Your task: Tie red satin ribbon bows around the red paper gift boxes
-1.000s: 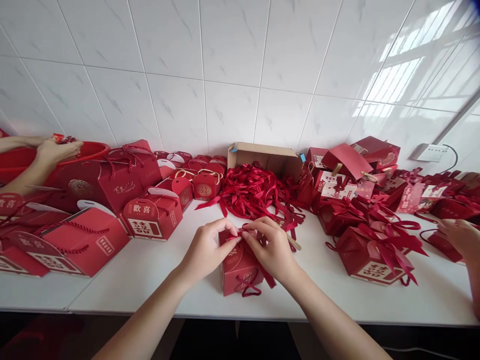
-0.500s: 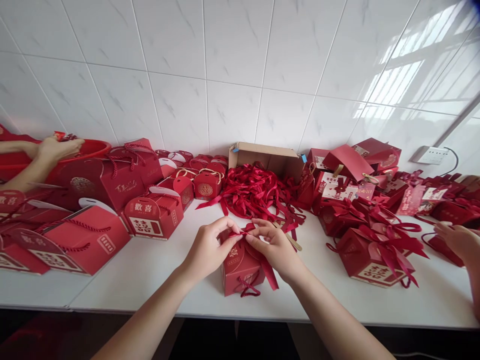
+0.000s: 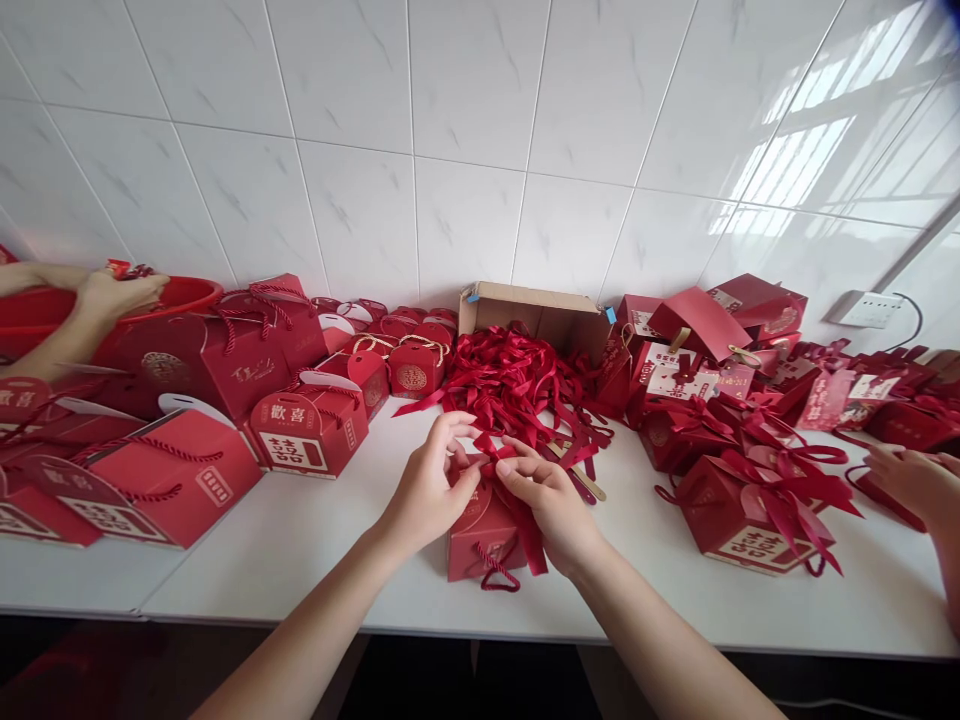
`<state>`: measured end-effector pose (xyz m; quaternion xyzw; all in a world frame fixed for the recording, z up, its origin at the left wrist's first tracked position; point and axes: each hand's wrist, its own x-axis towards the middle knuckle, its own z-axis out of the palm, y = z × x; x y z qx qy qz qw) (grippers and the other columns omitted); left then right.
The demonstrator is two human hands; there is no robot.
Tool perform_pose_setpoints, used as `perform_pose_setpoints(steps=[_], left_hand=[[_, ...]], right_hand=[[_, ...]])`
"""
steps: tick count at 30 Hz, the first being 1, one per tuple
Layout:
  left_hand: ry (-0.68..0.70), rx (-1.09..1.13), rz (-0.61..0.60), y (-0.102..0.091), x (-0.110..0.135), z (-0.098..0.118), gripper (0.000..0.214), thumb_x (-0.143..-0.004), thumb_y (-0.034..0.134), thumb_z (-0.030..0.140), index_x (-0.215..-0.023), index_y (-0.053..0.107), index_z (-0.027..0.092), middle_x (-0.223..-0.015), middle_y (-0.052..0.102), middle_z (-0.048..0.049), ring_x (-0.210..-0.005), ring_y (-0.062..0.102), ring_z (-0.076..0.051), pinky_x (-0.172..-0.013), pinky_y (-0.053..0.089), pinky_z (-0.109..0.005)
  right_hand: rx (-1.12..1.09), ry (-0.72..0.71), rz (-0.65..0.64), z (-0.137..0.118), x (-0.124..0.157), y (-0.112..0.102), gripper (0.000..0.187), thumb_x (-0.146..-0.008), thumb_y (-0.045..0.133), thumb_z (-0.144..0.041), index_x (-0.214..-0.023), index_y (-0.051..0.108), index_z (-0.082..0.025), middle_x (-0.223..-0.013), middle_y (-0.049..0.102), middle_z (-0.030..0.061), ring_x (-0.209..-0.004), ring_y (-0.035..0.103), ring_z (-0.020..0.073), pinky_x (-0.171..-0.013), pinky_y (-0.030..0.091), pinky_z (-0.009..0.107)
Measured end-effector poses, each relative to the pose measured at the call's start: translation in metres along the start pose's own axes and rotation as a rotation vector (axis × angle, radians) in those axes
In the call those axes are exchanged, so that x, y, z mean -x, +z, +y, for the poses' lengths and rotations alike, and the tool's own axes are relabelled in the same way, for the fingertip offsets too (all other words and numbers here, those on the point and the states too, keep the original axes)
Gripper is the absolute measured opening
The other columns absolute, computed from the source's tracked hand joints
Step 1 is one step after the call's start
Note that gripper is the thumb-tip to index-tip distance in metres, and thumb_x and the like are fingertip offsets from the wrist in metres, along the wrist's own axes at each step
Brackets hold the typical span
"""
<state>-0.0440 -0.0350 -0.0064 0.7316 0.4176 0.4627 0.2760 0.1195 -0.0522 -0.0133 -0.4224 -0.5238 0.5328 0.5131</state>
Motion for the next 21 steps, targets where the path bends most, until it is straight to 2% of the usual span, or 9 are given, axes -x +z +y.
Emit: perform_pose_setpoints(steps=[2, 4, 6, 10, 12, 15, 19, 21], left_hand=[[0.015, -0.003, -0.003, -0.001, 0.001, 0.001, 0.024, -0.083, 0.056, 0.021, -0.106, 0.049, 0.021, -0.103, 0.061, -0.0053, -0.083, 0.06, -0.015, -0.072, 0.047, -0.026], [0.015, -0.012, -0.064, -0.003, 0.003, 0.004, 0.015, -0.084, 0.058, 0.026, -0.097, 0.055, 0.021, -0.097, 0.064, -0.0043, -0.088, 0.061, -0.017, -0.077, 0.047, -0.028], [-0.004, -0.022, -0.091, -0.004, 0.004, 0.007, 0.012, -0.084, 0.059, 0.03, -0.092, 0.06, 0.02, -0.092, 0.067, -0.0038, -0.087, 0.062, -0.018, -0.079, 0.048, -0.03], [-0.069, -0.03, -0.075, -0.007, 0.003, 0.008, 0.011, -0.081, 0.061, 0.028, -0.079, 0.067, 0.019, -0.082, 0.07, -0.0036, -0.079, 0.064, -0.019, -0.073, 0.048, -0.031], [-0.096, -0.018, -0.093, -0.01, 0.001, 0.007, 0.01, -0.079, 0.062, 0.026, -0.077, 0.068, 0.019, -0.081, 0.071, -0.0032, -0.077, 0.064, -0.019, -0.072, 0.048, -0.03], [-0.107, 0.027, -0.161, -0.016, 0.0, 0.009, 0.008, -0.08, 0.061, 0.023, -0.078, 0.067, 0.019, -0.082, 0.071, -0.0022, -0.08, 0.065, -0.018, -0.076, 0.049, -0.028], [-0.08, 0.004, -0.245, -0.024, -0.002, 0.013, 0.009, -0.082, 0.057, 0.02, -0.079, 0.065, 0.019, -0.084, 0.07, -0.0008, -0.082, 0.064, -0.016, -0.078, 0.049, -0.026], [-0.054, -0.019, -0.271, -0.026, -0.003, 0.015, 0.009, -0.083, 0.055, 0.021, -0.08, 0.064, 0.019, -0.086, 0.069, -0.0003, -0.084, 0.064, -0.016, -0.08, 0.049, -0.026]], right_hand=[[-0.021, -0.014, 0.05, 0.002, 0.001, 0.002, 0.022, -0.081, 0.068, -0.042, -0.075, 0.074, -0.022, -0.131, 0.054, 0.0101, -0.14, 0.027, 0.0271, -0.113, 0.027, 0.045], [-0.015, -0.012, 0.074, 0.003, 0.003, 0.004, 0.021, -0.081, 0.068, -0.042, -0.075, 0.074, -0.022, -0.131, 0.053, 0.0095, -0.14, 0.027, 0.0279, -0.113, 0.027, 0.046], [0.01, -0.01, 0.076, 0.0, 0.006, 0.004, 0.023, -0.081, 0.067, -0.041, -0.071, 0.073, -0.021, -0.129, 0.054, 0.0094, -0.139, 0.028, 0.0283, -0.111, 0.029, 0.046], [0.12, -0.01, 0.035, -0.007, 0.015, -0.003, 0.033, -0.086, 0.06, -0.043, -0.062, 0.068, -0.021, -0.112, 0.063, 0.0097, -0.133, 0.036, 0.0276, -0.109, 0.03, 0.043], [0.233, -0.018, 0.004, -0.009, 0.017, -0.01, 0.024, -0.085, 0.061, -0.041, -0.074, 0.07, -0.021, -0.108, 0.066, 0.008, -0.122, 0.048, 0.0272, -0.101, 0.036, 0.041], [0.447, -0.116, 0.01, -0.008, 0.016, -0.024, 0.014, -0.083, 0.061, -0.031, -0.09, 0.068, -0.021, -0.098, 0.069, 0.0052, -0.092, 0.062, 0.0226, -0.077, 0.045, 0.035], [0.734, -0.307, 0.051, -0.018, 0.019, -0.036, 0.013, -0.082, 0.057, -0.019, -0.093, 0.064, -0.021, -0.087, 0.069, 0.0021, -0.078, 0.061, 0.0174, -0.071, 0.044, 0.03], [0.83, -0.315, -0.03, -0.033, 0.025, -0.039, 0.018, -0.083, 0.058, -0.019, -0.1, 0.062, -0.022, -0.08, 0.068, -0.0001, -0.071, 0.059, 0.0149, -0.068, 0.043, 0.028]])
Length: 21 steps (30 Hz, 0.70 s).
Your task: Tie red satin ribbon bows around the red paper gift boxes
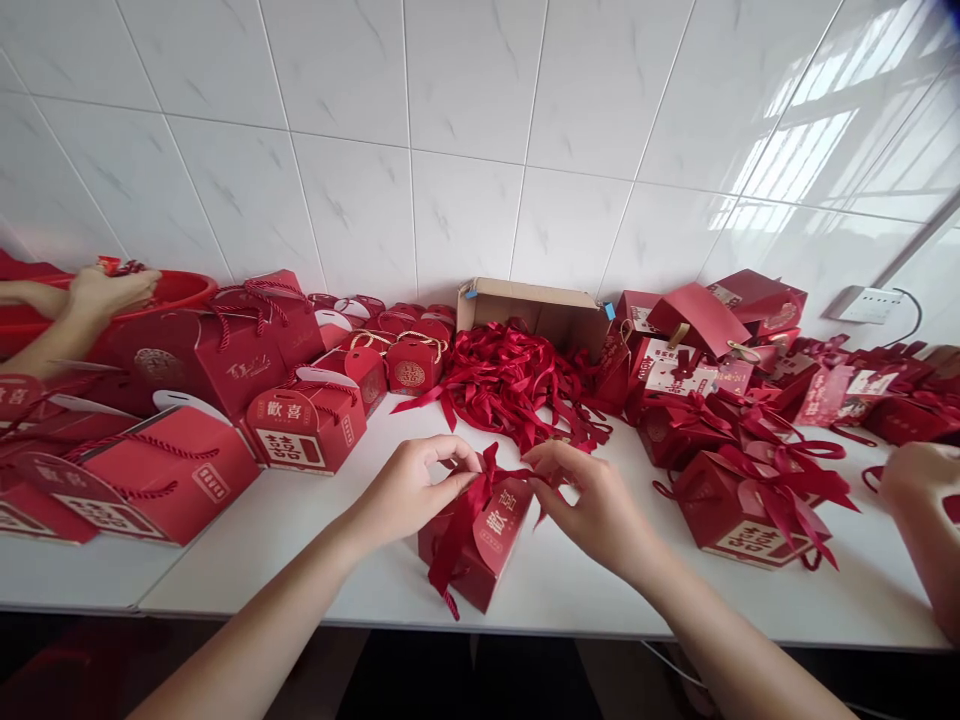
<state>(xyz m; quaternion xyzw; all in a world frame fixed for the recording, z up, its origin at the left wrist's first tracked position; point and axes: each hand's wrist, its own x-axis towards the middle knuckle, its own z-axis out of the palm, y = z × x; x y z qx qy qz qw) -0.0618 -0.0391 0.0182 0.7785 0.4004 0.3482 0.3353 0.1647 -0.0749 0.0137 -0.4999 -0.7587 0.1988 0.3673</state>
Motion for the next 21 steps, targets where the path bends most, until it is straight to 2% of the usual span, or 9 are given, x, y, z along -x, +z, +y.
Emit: perform_pose_setpoints(steps=[3, 4, 7, 9, 11, 13, 16, 18, 21], left_hand=[[0.027, -0.045, -0.047, -0.004, -0.002, 0.002, 0.009, -0.086, 0.055, 0.024, -0.083, 0.063, 0.02, -0.088, 0.068, 0.0003, -0.087, 0.063, -0.016, -0.083, 0.048, -0.026], [0.033, -0.06, -0.063, -0.005, -0.003, 0.003, 0.009, -0.086, 0.055, 0.025, -0.084, 0.063, 0.021, -0.089, 0.068, 0.0006, -0.088, 0.062, -0.016, -0.084, 0.048, -0.027], [0.053, -0.118, -0.101, -0.01, -0.006, 0.007, 0.009, -0.087, 0.055, 0.026, -0.085, 0.063, 0.022, -0.089, 0.069, 0.0012, -0.089, 0.062, -0.016, -0.085, 0.047, -0.028], [0.07, -0.165, -0.124, -0.013, -0.008, 0.012, 0.009, -0.087, 0.055, 0.025, -0.086, 0.064, 0.022, -0.09, 0.069, 0.0017, -0.089, 0.063, -0.016, -0.085, 0.046, -0.028], [0.081, -0.219, -0.154, -0.016, -0.009, 0.018, 0.01, -0.087, 0.055, 0.025, -0.086, 0.065, 0.023, -0.09, 0.069, 0.0025, -0.088, 0.063, -0.016, -0.083, 0.046, -0.027], [0.079, -0.269, -0.185, -0.02, -0.009, 0.022, 0.009, -0.086, 0.056, 0.025, -0.085, 0.065, 0.024, -0.091, 0.07, 0.0034, -0.086, 0.063, -0.016, -0.08, 0.047, -0.027], [0.073, -0.326, -0.21, -0.023, -0.009, 0.025, 0.008, -0.085, 0.057, 0.025, -0.086, 0.065, 0.025, -0.093, 0.07, 0.0042, -0.086, 0.063, -0.016, -0.077, 0.047, -0.026], [0.08, -0.346, -0.211, -0.025, -0.01, 0.026, 0.008, -0.084, 0.058, 0.024, -0.087, 0.066, 0.025, -0.094, 0.07, 0.0045, -0.087, 0.063, -0.016, -0.077, 0.047, -0.026], [0.098, -0.358, -0.216, -0.025, -0.014, 0.025, 0.008, -0.084, 0.059, 0.023, -0.088, 0.066, 0.025, -0.094, 0.07, 0.0051, -0.089, 0.062, -0.016, -0.079, 0.047, -0.025]], right_hand=[[0.027, 0.009, -0.283, -0.016, 0.001, -0.021, 0.023, -0.083, 0.064, -0.031, -0.104, 0.062, -0.023, -0.07, 0.066, -0.0024, -0.061, 0.056, 0.0129, -0.06, 0.041, 0.025], [0.022, 0.025, -0.335, -0.019, -0.001, -0.025, 0.026, -0.083, 0.065, -0.037, -0.105, 0.063, -0.022, -0.071, 0.066, -0.0015, -0.062, 0.056, 0.0131, -0.059, 0.041, 0.025], [-0.061, 0.078, -0.275, -0.017, -0.019, -0.022, 0.041, -0.087, 0.058, -0.049, -0.114, 0.061, -0.019, -0.091, 0.068, 0.0049, -0.072, 0.059, 0.0145, -0.062, 0.044, 0.026], [-0.251, 0.107, -0.27, -0.009, -0.036, -0.012, 0.047, -0.089, 0.056, -0.047, -0.126, 0.054, -0.02, -0.106, 0.065, 0.0077, -0.078, 0.06, 0.0144, -0.067, 0.047, 0.027], [-0.46, 0.133, -0.367, 0.0, -0.049, -0.002, 0.048, -0.088, 0.059, -0.04, -0.13, 0.05, -0.019, -0.102, 0.066, 0.0074, -0.08, 0.061, 0.0142, -0.068, 0.048, 0.027], [-0.57, 0.117, -0.429, 0.004, -0.056, 0.004, 0.039, -0.086, 0.062, -0.032, -0.121, 0.054, -0.017, -0.088, 0.065, 0.004, -0.074, 0.06, 0.013, -0.065, 0.047, 0.025], [-0.569, -0.013, -0.355, 0.003, -0.052, 0.004, 0.019, -0.084, 0.063, -0.021, -0.101, 0.056, -0.017, -0.075, 0.06, -0.001, -0.066, 0.056, 0.0109, -0.061, 0.045, 0.023], [-0.468, -0.175, -0.295, 0.0, -0.044, -0.001, 0.013, -0.085, 0.059, -0.015, -0.098, 0.058, -0.018, -0.081, 0.061, 0.0001, -0.07, 0.057, 0.011, -0.065, 0.047, 0.024], [-0.164, -0.437, -0.283, -0.005, -0.032, -0.004, 0.03, -0.088, 0.049, -0.005, -0.107, 0.064, -0.02, -0.095, 0.06, 0.0048, -0.081, 0.057, 0.013, -0.073, 0.048, 0.026]])
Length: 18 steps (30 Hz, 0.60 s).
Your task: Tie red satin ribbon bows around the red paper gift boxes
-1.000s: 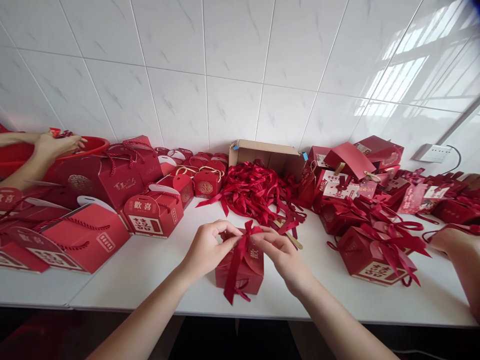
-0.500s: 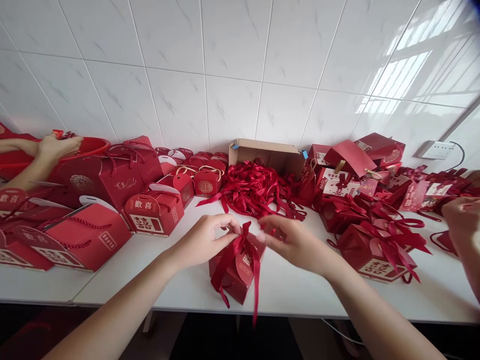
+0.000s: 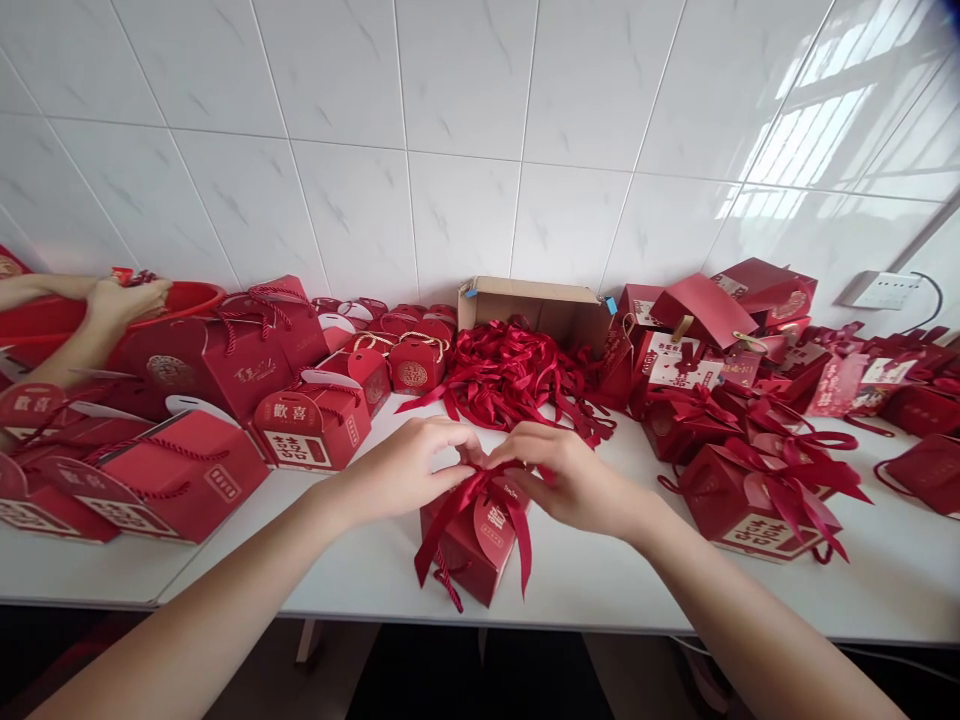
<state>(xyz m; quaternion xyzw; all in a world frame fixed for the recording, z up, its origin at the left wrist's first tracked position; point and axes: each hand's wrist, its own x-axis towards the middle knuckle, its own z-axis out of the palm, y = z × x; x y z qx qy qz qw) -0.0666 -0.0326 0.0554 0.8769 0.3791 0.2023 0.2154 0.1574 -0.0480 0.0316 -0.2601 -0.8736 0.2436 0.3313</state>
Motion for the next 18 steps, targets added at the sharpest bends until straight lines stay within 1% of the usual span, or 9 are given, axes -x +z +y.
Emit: perform_pose_setpoints(steps=[1, 3, 5, 7, 10, 13, 15, 18], left_hand=[[0.005, 0.002, -0.004, 0.0, -0.001, 0.0, 0.009, -0.084, 0.059, 0.023, -0.088, 0.066, 0.026, -0.095, 0.07, 0.0054, -0.09, 0.062, -0.016, -0.079, 0.047, -0.025], [0.01, 0.011, -0.015, -0.001, -0.003, 0.0, 0.012, -0.084, 0.057, 0.021, -0.088, 0.067, 0.027, -0.094, 0.071, 0.0058, -0.09, 0.062, -0.016, -0.078, 0.047, -0.024], [0.012, 0.011, -0.021, -0.003, -0.004, 0.0, 0.013, -0.085, 0.057, 0.021, -0.088, 0.068, 0.027, -0.094, 0.071, 0.0055, -0.091, 0.062, -0.016, -0.079, 0.047, -0.024], [0.012, 0.0, -0.028, -0.004, -0.005, 0.001, 0.013, -0.085, 0.056, 0.023, -0.088, 0.069, 0.027, -0.094, 0.071, 0.0047, -0.091, 0.062, -0.016, -0.079, 0.047, -0.025], [0.02, -0.042, -0.015, -0.005, -0.007, -0.001, 0.014, -0.087, 0.054, 0.026, -0.087, 0.069, 0.027, -0.093, 0.07, 0.0035, -0.09, 0.061, -0.017, -0.082, 0.046, -0.028], [0.02, -0.092, 0.045, -0.003, -0.011, -0.007, 0.015, -0.087, 0.053, 0.025, -0.083, 0.067, 0.025, -0.087, 0.069, 0.0026, -0.088, 0.06, -0.018, -0.083, 0.044, -0.03], [0.007, -0.067, 0.059, -0.001, -0.012, -0.013, 0.015, -0.088, 0.052, 0.026, -0.081, 0.065, 0.024, -0.086, 0.069, 0.0013, -0.087, 0.059, -0.019, -0.082, 0.044, -0.031], [0.001, 0.035, 0.019, 0.002, -0.01, -0.018, 0.014, -0.089, 0.05, 0.029, -0.086, 0.062, 0.022, -0.092, 0.067, -0.0014, -0.088, 0.059, -0.019, -0.079, 0.046, -0.03]], right_hand=[[0.102, -0.044, -0.04, -0.002, 0.002, 0.001, 0.036, -0.088, 0.046, -0.002, -0.112, 0.065, -0.021, -0.097, 0.058, 0.0064, -0.083, 0.057, 0.0141, -0.074, 0.048, 0.027], [0.271, -0.08, -0.107, -0.004, 0.003, 0.005, 0.043, -0.088, 0.043, -0.001, -0.121, 0.064, -0.02, -0.096, 0.055, 0.0086, -0.083, 0.053, 0.0162, -0.072, 0.048, 0.029], [0.389, -0.077, -0.158, -0.004, 0.003, 0.009, 0.046, -0.088, 0.043, -0.001, -0.127, 0.061, -0.018, -0.095, 0.053, 0.0099, -0.083, 0.051, 0.018, -0.072, 0.047, 0.03], [0.462, -0.055, -0.194, -0.005, 0.002, 0.011, 0.048, -0.089, 0.043, -0.001, -0.131, 0.058, -0.019, -0.096, 0.052, 0.0101, -0.087, 0.049, 0.0193, -0.074, 0.046, 0.031], [0.495, -0.014, -0.259, -0.006, 0.002, 0.011, 0.052, -0.087, 0.043, 0.001, -0.131, 0.058, -0.024, -0.098, 0.049, 0.0093, -0.094, 0.048, 0.0207, -0.076, 0.045, 0.03], [0.47, 0.009, -0.319, -0.006, 0.003, 0.01, 0.058, -0.082, 0.046, 0.005, -0.127, 0.061, -0.028, -0.096, 0.046, 0.0072, -0.093, 0.046, 0.0202, -0.077, 0.043, 0.03], [0.433, 0.009, -0.329, -0.005, 0.004, 0.01, 0.06, -0.079, 0.047, 0.006, -0.124, 0.063, -0.03, -0.094, 0.044, 0.006, -0.091, 0.045, 0.0194, -0.077, 0.043, 0.03], [0.384, 0.017, -0.31, -0.002, 0.007, 0.011, 0.064, -0.077, 0.046, 0.008, -0.124, 0.063, -0.032, -0.093, 0.041, 0.0049, -0.087, 0.044, 0.018, -0.076, 0.043, 0.029]])
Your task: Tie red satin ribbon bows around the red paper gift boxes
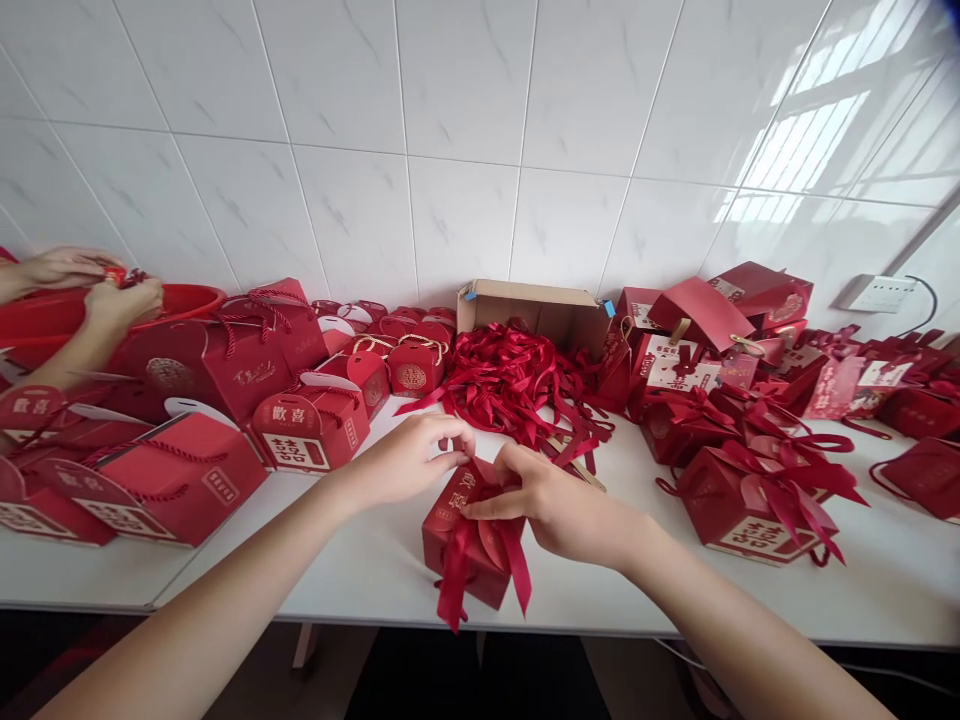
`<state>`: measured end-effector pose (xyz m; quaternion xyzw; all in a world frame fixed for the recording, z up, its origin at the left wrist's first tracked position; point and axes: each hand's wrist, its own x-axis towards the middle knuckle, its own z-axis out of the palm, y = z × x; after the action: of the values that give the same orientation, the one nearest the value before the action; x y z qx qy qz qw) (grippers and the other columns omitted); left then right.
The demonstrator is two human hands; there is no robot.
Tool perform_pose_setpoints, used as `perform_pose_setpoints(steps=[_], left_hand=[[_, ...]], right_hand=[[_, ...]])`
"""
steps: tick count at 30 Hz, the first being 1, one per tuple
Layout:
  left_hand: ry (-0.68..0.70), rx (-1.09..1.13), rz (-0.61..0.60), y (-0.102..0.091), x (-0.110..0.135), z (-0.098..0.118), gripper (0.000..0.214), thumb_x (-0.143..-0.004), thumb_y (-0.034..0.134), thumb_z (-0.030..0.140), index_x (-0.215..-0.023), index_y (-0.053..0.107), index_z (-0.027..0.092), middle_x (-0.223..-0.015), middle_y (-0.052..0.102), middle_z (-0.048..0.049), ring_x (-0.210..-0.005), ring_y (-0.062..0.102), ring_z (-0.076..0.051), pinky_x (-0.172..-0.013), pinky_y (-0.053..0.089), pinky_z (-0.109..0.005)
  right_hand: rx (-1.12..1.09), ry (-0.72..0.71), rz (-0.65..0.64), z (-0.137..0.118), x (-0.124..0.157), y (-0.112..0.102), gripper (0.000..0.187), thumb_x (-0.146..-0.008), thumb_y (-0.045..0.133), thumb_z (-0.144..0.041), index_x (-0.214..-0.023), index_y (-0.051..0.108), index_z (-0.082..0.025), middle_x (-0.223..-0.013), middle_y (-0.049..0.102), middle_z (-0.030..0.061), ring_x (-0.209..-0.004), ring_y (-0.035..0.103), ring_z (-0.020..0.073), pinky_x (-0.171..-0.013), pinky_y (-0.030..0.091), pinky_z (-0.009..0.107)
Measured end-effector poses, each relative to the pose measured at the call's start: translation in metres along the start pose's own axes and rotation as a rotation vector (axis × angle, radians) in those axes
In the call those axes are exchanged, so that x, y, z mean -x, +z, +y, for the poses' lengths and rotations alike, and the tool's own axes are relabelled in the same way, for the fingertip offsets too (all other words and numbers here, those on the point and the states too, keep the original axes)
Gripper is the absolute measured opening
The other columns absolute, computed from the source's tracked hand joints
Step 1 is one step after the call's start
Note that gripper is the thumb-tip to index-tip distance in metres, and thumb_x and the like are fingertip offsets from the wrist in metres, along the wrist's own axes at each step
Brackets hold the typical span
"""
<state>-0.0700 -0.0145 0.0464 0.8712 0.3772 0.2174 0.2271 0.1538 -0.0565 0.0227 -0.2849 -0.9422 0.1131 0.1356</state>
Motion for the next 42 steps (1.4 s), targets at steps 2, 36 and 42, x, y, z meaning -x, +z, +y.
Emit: perform_pose_setpoints(steps=[2, 36, 42], left_hand=[[-0.006, 0.049, -0.05, 0.0, 0.004, -0.001, 0.015, -0.09, 0.048, 0.031, -0.089, 0.06, 0.022, -0.093, 0.065, -0.0021, -0.089, 0.058, -0.018, -0.08, 0.046, -0.029], [-0.088, 0.328, 0.069, 0.032, 0.008, 0.0, 0.021, -0.086, 0.053, 0.036, -0.075, 0.048, 0.02, -0.098, 0.057, -0.0048, -0.092, 0.054, -0.018, -0.086, 0.047, -0.033], [-0.125, 0.493, 0.075, 0.038, 0.006, 0.013, 0.039, -0.084, 0.056, 0.04, -0.06, 0.034, 0.02, -0.093, 0.063, -0.0051, -0.09, 0.059, -0.019, -0.078, 0.048, -0.03]], right_hand=[[-0.04, 0.009, 0.017, 0.001, 0.001, 0.001, 0.066, -0.077, 0.045, 0.009, -0.125, 0.062, -0.032, -0.091, 0.041, 0.0047, -0.085, 0.043, 0.0175, -0.075, 0.044, 0.029], [-0.322, -0.101, 0.269, 0.007, 0.003, 0.018, 0.043, -0.086, 0.041, 0.0, -0.109, 0.07, -0.022, -0.093, 0.044, 0.0067, -0.089, 0.049, 0.0169, -0.079, 0.049, 0.032], [-0.499, 0.029, 0.503, 0.005, 0.002, 0.021, 0.019, -0.091, 0.044, -0.009, -0.104, 0.052, -0.021, -0.094, 0.053, 0.0044, -0.084, 0.051, 0.0146, -0.076, 0.047, 0.029]])
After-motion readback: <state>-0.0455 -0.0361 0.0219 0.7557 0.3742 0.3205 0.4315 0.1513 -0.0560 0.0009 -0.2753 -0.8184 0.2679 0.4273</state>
